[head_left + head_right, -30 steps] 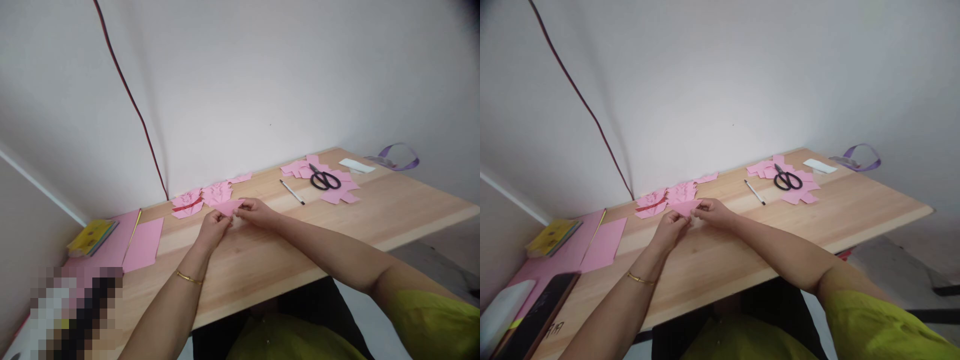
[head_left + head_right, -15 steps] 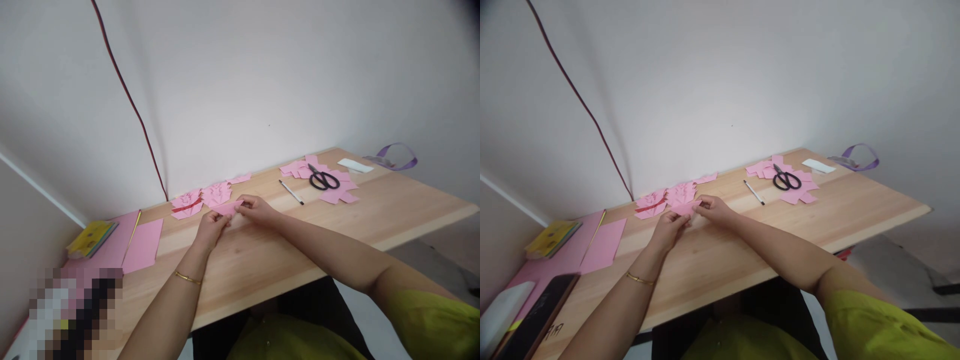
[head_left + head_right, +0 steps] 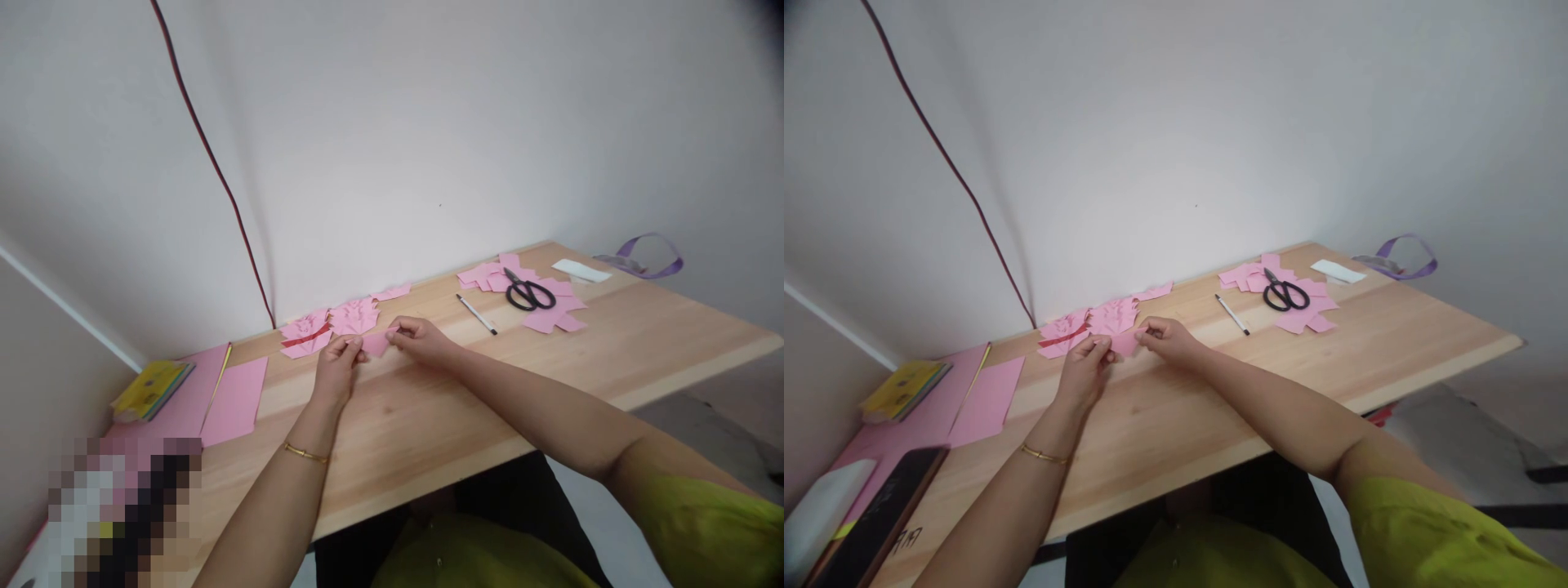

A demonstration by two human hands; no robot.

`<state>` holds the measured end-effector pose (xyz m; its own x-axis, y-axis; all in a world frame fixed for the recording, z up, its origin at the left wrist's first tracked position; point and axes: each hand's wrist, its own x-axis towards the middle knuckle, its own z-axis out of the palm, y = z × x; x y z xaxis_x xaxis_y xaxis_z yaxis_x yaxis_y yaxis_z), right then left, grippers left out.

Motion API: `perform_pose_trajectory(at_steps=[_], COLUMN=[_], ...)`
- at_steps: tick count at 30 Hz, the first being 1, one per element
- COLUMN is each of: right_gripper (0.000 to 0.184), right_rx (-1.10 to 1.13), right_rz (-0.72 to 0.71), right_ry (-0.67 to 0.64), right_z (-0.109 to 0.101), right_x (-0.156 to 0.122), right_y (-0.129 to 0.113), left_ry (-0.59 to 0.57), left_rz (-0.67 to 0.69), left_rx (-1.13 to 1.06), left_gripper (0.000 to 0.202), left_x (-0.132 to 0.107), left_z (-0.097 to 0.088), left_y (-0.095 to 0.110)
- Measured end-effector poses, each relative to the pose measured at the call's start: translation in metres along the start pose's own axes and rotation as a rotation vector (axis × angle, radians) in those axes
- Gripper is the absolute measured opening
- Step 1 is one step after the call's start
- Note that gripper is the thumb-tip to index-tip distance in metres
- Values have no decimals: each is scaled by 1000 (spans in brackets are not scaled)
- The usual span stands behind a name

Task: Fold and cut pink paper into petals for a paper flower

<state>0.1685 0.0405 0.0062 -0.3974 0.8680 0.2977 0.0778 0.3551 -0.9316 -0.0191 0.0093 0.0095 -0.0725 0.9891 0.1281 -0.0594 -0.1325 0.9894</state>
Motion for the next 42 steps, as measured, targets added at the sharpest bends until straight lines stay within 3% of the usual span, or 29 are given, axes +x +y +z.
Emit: perform_pose_trajectory(at_steps=[6, 11, 20, 26, 35, 42], right_gripper=[26, 17, 17, 21, 27, 26], right_rx=[-150, -208, -192, -179, 16, 42], right_rz=[-130, -230, -97, -22, 58, 68], right_ry=[73, -22, -6, 63, 11, 71], right_z=[0, 4, 1, -7, -9, -11], right_x=[1, -2, -1, 4, 5, 5], right_y=[-3, -9, -9, -3, 5, 4], left_ry=[-33, -126, -81, 1, -29, -145], left_rz=[102, 157, 205, 84, -25, 64], left_rx=[219, 332, 419, 291, 106, 435], left_gripper=[21, 19, 20, 24, 24, 18], left_x=[-2, -9, -5, 5, 4, 0], left_z=[-1, 4, -2, -11, -7, -7], left_y=[1, 7, 5, -4, -4, 4])
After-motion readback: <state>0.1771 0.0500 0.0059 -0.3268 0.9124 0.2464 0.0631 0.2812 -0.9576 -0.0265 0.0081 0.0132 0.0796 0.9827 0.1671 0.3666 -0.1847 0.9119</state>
